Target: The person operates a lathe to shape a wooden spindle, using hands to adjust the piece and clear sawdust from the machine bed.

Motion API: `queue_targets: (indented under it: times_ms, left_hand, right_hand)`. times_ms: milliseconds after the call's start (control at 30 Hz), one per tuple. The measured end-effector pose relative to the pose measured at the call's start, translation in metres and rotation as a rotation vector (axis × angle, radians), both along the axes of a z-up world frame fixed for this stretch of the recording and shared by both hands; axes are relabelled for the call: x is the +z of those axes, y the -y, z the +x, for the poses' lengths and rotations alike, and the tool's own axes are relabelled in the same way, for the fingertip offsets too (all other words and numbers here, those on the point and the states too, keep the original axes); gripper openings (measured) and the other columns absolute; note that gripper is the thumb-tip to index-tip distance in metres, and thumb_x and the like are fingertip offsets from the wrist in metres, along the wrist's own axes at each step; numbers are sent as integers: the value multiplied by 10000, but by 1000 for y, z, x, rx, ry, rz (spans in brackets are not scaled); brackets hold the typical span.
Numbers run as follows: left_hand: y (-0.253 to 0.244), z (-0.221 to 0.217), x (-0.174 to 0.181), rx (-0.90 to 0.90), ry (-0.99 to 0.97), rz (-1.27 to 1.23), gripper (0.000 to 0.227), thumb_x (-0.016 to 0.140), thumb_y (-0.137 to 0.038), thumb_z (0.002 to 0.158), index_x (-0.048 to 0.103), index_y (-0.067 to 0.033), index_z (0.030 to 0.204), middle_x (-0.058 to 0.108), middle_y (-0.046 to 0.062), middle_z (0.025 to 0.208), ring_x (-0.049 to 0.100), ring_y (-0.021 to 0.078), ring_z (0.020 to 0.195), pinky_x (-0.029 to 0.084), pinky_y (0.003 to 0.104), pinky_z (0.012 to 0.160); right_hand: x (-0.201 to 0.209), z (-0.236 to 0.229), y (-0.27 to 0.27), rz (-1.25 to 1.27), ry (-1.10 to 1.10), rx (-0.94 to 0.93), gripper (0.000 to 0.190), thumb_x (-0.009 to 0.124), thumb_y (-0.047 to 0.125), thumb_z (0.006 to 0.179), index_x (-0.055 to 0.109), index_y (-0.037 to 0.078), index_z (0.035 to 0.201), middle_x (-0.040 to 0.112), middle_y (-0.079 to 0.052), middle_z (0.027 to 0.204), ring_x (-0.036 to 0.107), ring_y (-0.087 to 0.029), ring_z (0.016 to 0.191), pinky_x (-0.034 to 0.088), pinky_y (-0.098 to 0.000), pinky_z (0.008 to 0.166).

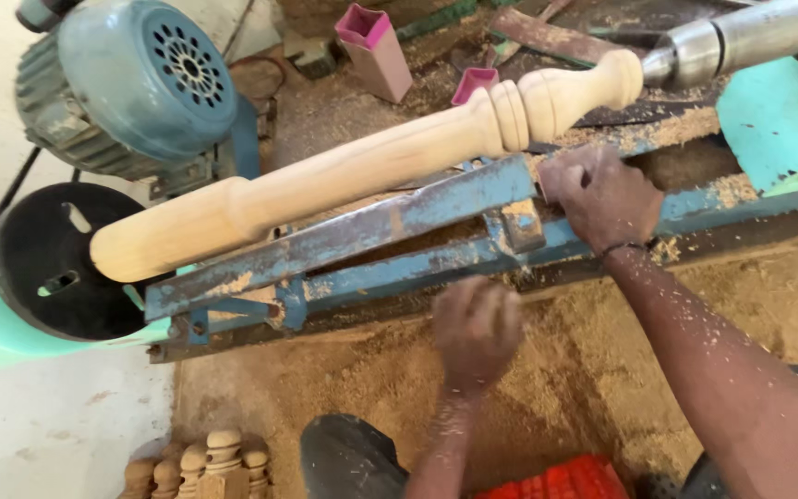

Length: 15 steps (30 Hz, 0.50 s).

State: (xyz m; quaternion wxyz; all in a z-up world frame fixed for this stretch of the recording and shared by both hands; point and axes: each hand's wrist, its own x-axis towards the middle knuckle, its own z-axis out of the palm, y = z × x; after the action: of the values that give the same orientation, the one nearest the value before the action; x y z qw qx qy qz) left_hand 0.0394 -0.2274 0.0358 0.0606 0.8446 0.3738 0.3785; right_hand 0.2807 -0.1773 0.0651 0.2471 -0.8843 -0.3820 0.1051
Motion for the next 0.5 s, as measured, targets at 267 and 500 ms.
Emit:
queue_targets:
  times_ms: [267,500]
  left_hand:
    - [-142,-66,40,442,-549,-572,790,484,-673,944,496,-64,1447,538,218,1420,521,402,1264,392,570,1054]
    - [-199,-73,18,320,-824,-715,702,242,-694,1017,475,-270,1526,467,95,1603,429,330,1491,317,608,1218]
  right_hand:
    - [-2,-1,1,-9,174,10,393,598,420,960,647,55,1098,715,-241,829,720,-426,766,561,-552,718]
    - [-14,0,-1,30,203,2,380,605,411,966,654,51,1079,723,-252,875,718,-442,807,562,-560,749]
